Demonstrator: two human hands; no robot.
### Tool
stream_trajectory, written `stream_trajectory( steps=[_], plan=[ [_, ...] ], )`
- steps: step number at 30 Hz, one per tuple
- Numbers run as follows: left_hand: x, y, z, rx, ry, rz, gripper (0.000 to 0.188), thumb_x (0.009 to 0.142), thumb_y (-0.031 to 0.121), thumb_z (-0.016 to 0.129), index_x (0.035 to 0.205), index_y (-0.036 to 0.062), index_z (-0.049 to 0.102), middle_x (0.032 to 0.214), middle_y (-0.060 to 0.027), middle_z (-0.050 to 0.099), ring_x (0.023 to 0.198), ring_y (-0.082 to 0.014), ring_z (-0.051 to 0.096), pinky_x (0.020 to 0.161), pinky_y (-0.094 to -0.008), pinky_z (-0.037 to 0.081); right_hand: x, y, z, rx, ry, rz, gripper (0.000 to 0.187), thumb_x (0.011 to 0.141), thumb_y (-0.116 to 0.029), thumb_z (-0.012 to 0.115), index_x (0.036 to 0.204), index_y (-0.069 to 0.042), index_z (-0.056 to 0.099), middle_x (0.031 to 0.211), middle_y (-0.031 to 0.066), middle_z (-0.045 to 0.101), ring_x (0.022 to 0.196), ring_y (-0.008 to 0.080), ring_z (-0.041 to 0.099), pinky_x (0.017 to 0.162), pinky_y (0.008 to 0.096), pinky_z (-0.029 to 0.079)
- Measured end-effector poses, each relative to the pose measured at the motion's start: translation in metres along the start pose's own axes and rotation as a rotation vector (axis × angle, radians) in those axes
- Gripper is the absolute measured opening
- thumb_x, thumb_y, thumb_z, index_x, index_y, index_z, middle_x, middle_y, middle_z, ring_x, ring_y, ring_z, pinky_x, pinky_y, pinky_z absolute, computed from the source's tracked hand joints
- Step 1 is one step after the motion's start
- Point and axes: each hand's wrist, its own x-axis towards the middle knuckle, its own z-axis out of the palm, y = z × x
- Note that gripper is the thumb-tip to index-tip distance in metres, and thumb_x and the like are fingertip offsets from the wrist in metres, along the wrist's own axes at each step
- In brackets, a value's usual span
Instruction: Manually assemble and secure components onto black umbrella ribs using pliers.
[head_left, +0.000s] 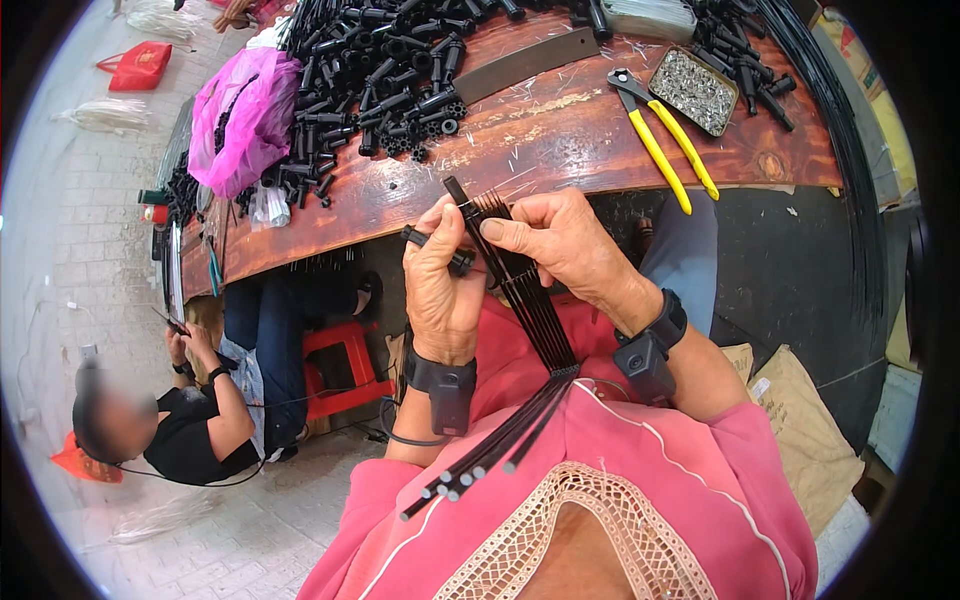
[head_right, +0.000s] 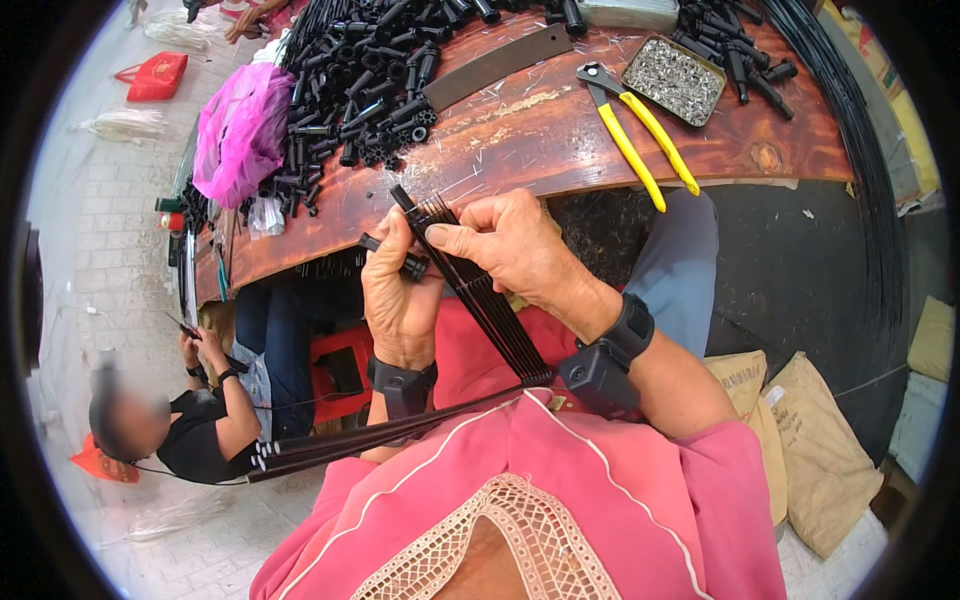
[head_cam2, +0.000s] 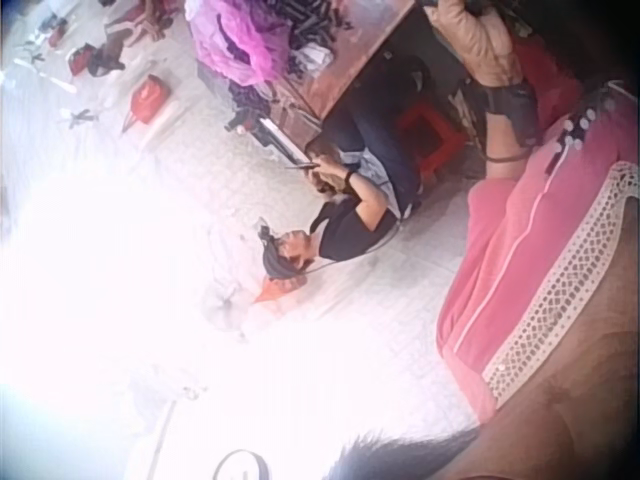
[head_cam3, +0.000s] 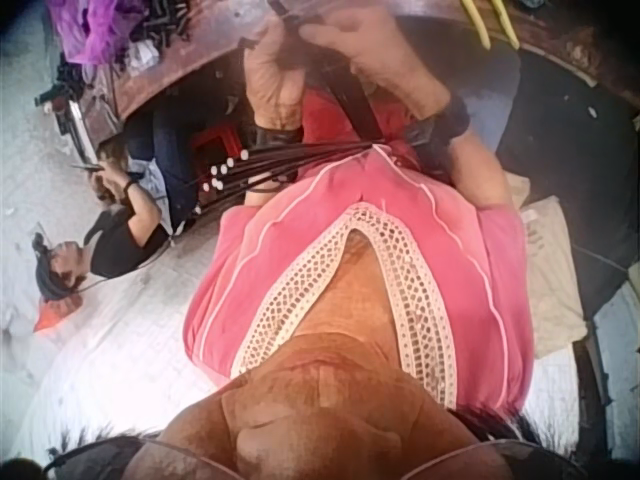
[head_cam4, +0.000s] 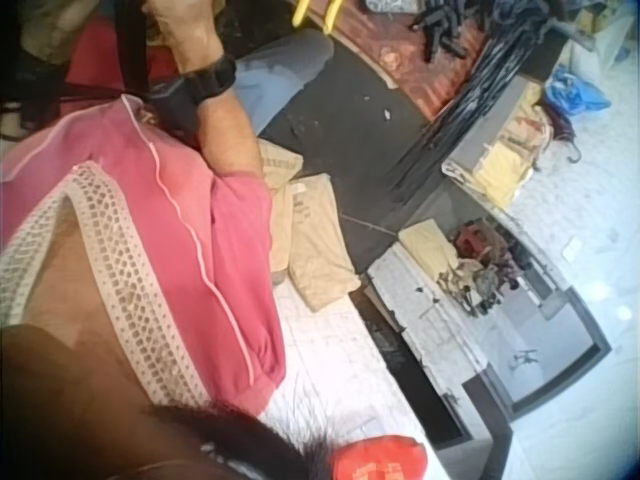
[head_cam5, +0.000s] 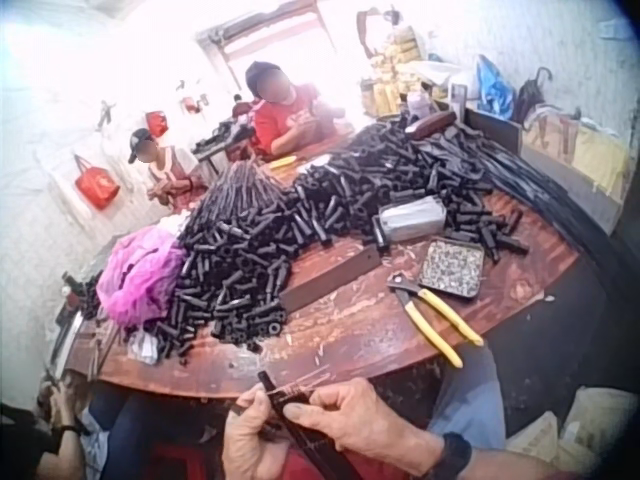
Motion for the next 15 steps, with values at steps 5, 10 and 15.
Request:
stream_trajectory(
  steps=[5,10,15],
  plan=[
    [0.001,-0.004,-0.006,-0.048,-0.078,-0.025,0.022,0.096,0.021,0.06,0.111,0.0047,0.062,0.11,-0.0129,0.068,0.099,-0.0193,0.064,0.091,-0.0357,0.05,0.002,0.001,-0.002,0.15,-0.068,0.024,0.03,0.086,-0.026,0.074,0.069,-0.002,0.068,0.056,-0.0028,0.055,0.04,0.0026,0.044,0.035,0.0202,0.031],
    [0.0,-0.003,-0.007,-0.11,-0.182,-0.08,0.024,0.097,0.019,0.057,0.115,0.0042,0.06,0.114,-0.0146,0.064,0.109,-0.027,0.06,0.099,-0.0443,0.047,0.003,0.002,-0.007,0.192,-0.119,0.087,0.027,0.084,-0.028,0.075,0.076,-0.003,0.069,0.059,-0.0035,0.057,0.042,0.0018,0.045,0.036,0.0193,0.032],
    [0.003,0.004,-0.017,-0.032,-0.198,-0.032,0.022,0.097,0.016,0.056,0.116,0.0048,0.06,0.115,-0.0114,0.064,0.108,-0.0238,0.06,0.098,-0.0426,0.047,0.005,0.006,-0.007,0.153,-0.153,0.077,0.026,0.084,-0.028,0.076,0.076,-0.004,0.069,0.06,-0.0033,0.056,0.048,0.0019,0.048,0.04,0.0189,0.034]
  ],
)
